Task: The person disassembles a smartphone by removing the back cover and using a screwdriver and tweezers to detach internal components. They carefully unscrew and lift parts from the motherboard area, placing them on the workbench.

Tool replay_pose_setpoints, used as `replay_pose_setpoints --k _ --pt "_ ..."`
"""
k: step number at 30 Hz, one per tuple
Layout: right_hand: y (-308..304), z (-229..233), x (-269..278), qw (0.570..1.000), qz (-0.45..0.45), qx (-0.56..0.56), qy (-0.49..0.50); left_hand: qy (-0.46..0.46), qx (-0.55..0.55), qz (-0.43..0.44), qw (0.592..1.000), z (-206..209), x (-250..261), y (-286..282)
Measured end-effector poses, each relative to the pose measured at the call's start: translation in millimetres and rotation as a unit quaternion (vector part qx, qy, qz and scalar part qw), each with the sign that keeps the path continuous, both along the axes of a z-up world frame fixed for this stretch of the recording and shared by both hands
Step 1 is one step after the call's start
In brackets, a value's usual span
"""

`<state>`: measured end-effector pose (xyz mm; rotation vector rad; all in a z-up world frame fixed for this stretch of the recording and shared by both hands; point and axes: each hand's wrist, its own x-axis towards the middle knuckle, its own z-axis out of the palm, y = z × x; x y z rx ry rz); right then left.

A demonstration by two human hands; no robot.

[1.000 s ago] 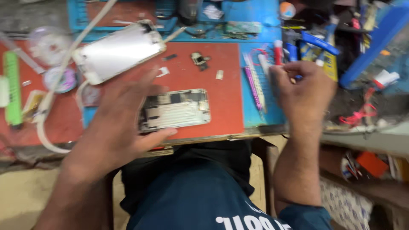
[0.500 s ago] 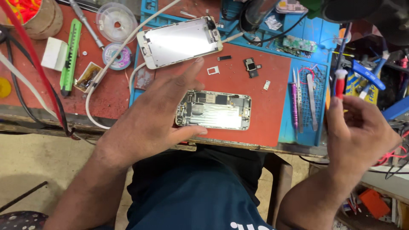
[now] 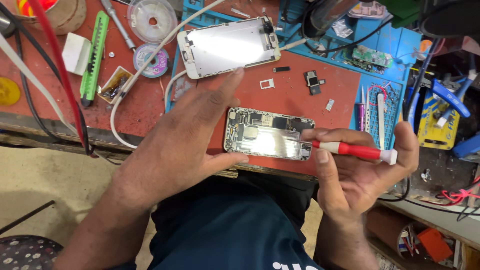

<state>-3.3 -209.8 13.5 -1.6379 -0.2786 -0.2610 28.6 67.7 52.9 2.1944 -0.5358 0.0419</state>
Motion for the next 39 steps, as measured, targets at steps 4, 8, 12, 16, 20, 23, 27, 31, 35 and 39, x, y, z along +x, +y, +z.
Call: replay_pose_setpoints --k 4,8,12,16,20,23,27,31,35,39 --pt "8.8 -2.1 15.0 0.997 0.05 -0.037 -0.036 0.045 -0.017 -0.005 0.999 -2.3 -0.1 -1.1" --pt "10.2 -5.7 15.6 0.997 0.055 -0.04 -0.026 0.024 -0.049 -0.038 0.998 -8.0 3.8 -3.7" --pt "4.9 -11.1 9.8 0.999 0.039 -0.028 -0.021 0.02 -0.065 -0.049 0.996 -12.9 4.3 -5.2" --pt "-4.3 -12.4 6.7 0.997 0.008 -0.057 -0.045 0.053 -0.087 -0.046 0.994 -12.6 3.0 -5.2" --pt "-18.8 3.3 0.2 0.996 -0.076 -0.053 -0.016 0.02 -0.092 -0.03 0.995 -7.4 -0.3 -2.5" --pt "-28.6 15.1 1.6 0.95 -0.11 -0.289 0.045 0.007 -0.067 0.01 0.998 -4.1 -5.4 -3.2" --pt "-28.9 21.9 -4.5 0.904 -0.063 -0.424 0.011 0.016 -0.031 0.07 0.997 -3.6 -12.5 -15.2" --pt "-14.4 24.3 -31.0 0.942 -0.039 -0.319 0.095 -0.038 0.032 0.095 0.994 -1.6 -21.1 -26.7" --pt "-3.0 14.1 -48.7 0.952 0.024 -0.29 0.097 -0.05 0.048 0.082 0.994 -1.4 -24.0 -39.6" --pt "-10.3 0.2 -54.1 0.966 0.139 -0.191 0.106 -0.076 0.047 0.048 0.995 -1.6 -23.1 -50.1"
